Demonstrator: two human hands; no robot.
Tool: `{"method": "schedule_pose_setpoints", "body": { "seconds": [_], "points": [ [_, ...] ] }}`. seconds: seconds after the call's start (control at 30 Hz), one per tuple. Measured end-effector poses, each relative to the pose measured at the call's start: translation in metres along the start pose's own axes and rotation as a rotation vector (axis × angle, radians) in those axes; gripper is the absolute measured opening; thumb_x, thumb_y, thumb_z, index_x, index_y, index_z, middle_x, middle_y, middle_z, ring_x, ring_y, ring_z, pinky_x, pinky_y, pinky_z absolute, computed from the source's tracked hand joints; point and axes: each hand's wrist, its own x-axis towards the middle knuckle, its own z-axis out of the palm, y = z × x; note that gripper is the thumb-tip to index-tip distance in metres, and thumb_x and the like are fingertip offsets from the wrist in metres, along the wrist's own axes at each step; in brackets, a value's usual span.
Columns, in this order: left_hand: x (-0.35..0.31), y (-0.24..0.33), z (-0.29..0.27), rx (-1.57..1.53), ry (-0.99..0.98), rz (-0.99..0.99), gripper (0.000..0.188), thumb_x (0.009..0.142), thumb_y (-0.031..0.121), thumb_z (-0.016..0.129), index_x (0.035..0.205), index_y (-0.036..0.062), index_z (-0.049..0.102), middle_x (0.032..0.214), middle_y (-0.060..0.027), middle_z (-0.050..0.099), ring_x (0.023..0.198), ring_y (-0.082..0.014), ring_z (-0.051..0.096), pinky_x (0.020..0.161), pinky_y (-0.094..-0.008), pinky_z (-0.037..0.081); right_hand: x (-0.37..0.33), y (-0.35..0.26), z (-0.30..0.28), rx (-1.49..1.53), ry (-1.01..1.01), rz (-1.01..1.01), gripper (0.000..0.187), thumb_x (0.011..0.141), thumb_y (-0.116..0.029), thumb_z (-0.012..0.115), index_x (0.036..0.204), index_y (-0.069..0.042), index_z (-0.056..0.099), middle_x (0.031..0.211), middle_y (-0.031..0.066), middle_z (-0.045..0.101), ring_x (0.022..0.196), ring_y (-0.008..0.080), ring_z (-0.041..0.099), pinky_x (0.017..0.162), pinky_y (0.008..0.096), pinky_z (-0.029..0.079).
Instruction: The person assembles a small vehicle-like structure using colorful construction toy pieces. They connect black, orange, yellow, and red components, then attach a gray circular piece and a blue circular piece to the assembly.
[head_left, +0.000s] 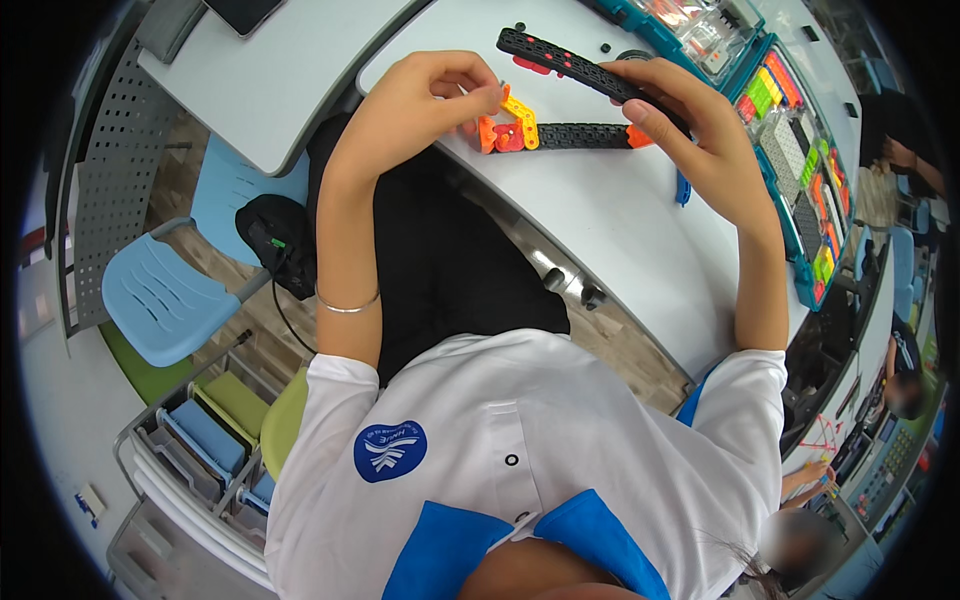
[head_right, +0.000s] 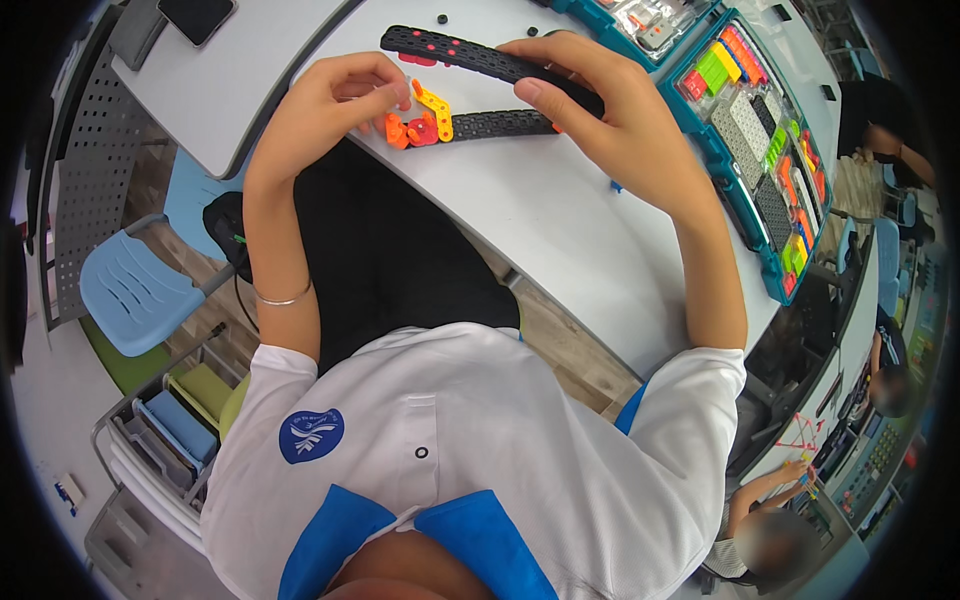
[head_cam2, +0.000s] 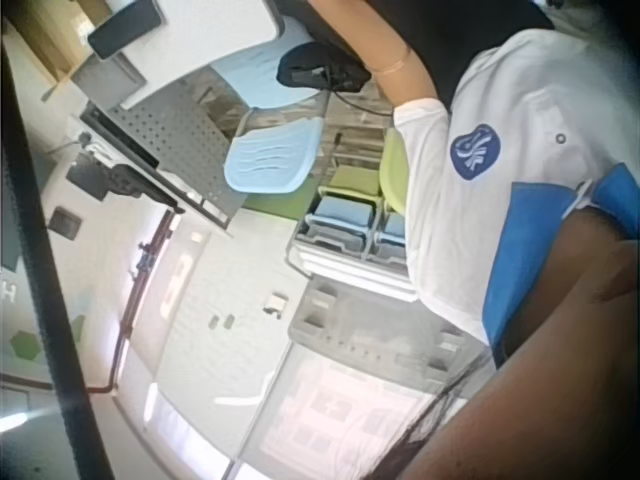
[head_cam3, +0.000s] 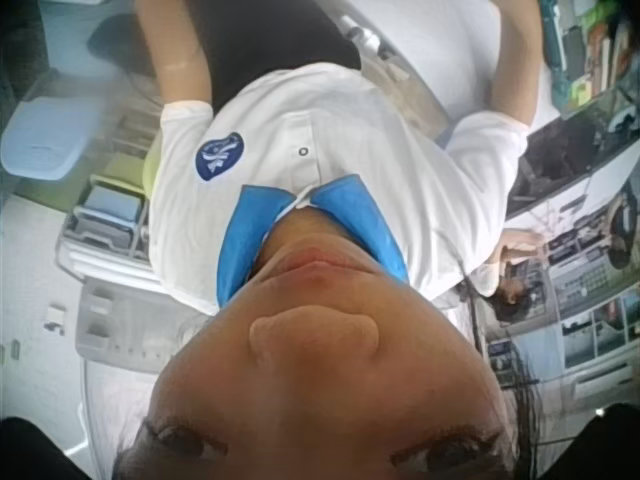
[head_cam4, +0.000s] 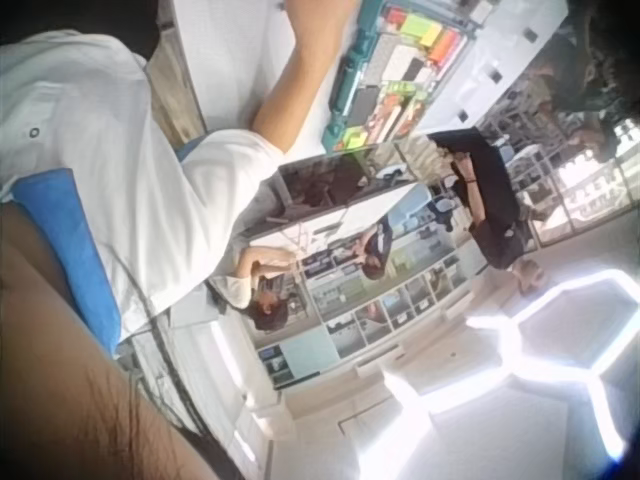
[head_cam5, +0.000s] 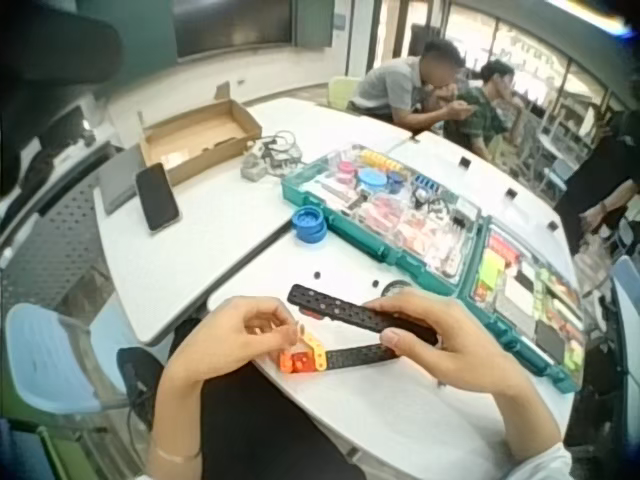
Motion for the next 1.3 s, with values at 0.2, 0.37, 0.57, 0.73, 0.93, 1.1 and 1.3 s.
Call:
{"method": "schedule_pose_setpoints", "body": {
  "seconds": [0.2,0.37,0.57,0.73,0.93,1.1,1.3],
  "points": [
    [-0.014,0.023,0.008,-0.110,0.158,0.088,0.020,0.097,0.020,0.064,0.099,0.0020,0.071,0.082,-0.0053,0.071,0.066,-0.0067,0.061,0.060,-0.0207,0.047,0.000,0.001,-0.002,0.191,-0.068,0.119,0.032,0.105,-0.028,0.054,0.110,-0.001,0.069,0.082,0.0014,0.062,0.073,0.0080,0.056,0.068,0.0243,0.045],
    [-0.018,0.039,0.013,-0.253,0.247,0.109,0.020,0.096,0.016,0.067,0.104,-0.0011,0.072,0.081,-0.0068,0.071,0.063,-0.0061,0.059,0.058,-0.0200,0.046,0.001,0.001,-0.002,0.247,-0.145,0.141,0.039,0.108,-0.032,0.047,0.093,-0.002,0.068,0.068,-0.0008,0.055,0.067,0.0061,0.051,0.064,0.0238,0.039],
    [-0.016,0.038,0.016,-0.266,0.248,0.101,0.023,0.093,0.021,0.072,0.098,-0.0008,0.072,0.080,-0.0069,0.072,0.063,-0.0077,0.065,0.058,-0.0190,0.050,-0.001,-0.006,-0.001,0.223,-0.146,0.162,0.037,0.107,-0.031,0.048,0.095,-0.002,0.069,0.068,-0.0009,0.055,0.067,0.0067,0.051,0.064,0.0242,0.040],
    [-0.015,0.035,0.016,-0.319,0.247,0.086,0.019,0.094,0.015,0.070,0.102,-0.0024,0.072,0.080,-0.0088,0.071,0.063,-0.0079,0.062,0.059,-0.0211,0.050,-0.001,-0.013,0.000,-0.078,-0.075,-0.016,0.026,0.103,-0.019,0.055,0.115,-0.001,0.069,0.077,0.0045,0.055,0.068,0.0124,0.052,0.063,0.0285,0.040],
    [-0.020,0.034,0.019,-0.408,0.307,0.138,0.018,0.091,0.008,0.072,0.101,-0.0029,0.061,0.081,-0.0152,0.072,0.067,-0.0156,0.070,0.062,-0.0255,0.057,-0.001,-0.009,0.003,-0.142,-0.058,-0.174,0.031,0.099,-0.013,0.058,0.128,-0.003,0.065,0.086,0.0090,0.054,0.072,0.0201,0.052,0.064,0.0328,0.040],
    [-0.025,0.031,0.024,-0.425,0.332,0.168,0.018,0.091,0.003,0.071,0.101,-0.0012,0.057,0.082,-0.0172,0.072,0.070,-0.0187,0.072,0.063,-0.0267,0.059,-0.001,-0.012,0.003,-0.193,-0.072,-0.196,0.033,0.098,-0.012,0.059,0.129,-0.005,0.065,0.087,0.0089,0.053,0.071,0.0215,0.051,0.064,0.0344,0.040],
    [-0.023,0.026,0.022,-0.410,0.343,0.186,0.022,0.090,0.002,0.071,0.105,-0.0018,0.056,0.085,-0.0191,0.072,0.070,-0.0198,0.073,0.063,-0.0276,0.060,-0.003,-0.017,0.004,-0.209,-0.086,-0.217,0.033,0.098,-0.012,0.059,0.130,-0.006,0.065,0.085,0.0087,0.051,0.070,0.0207,0.050,0.063,0.0349,0.040]
  ]
}}
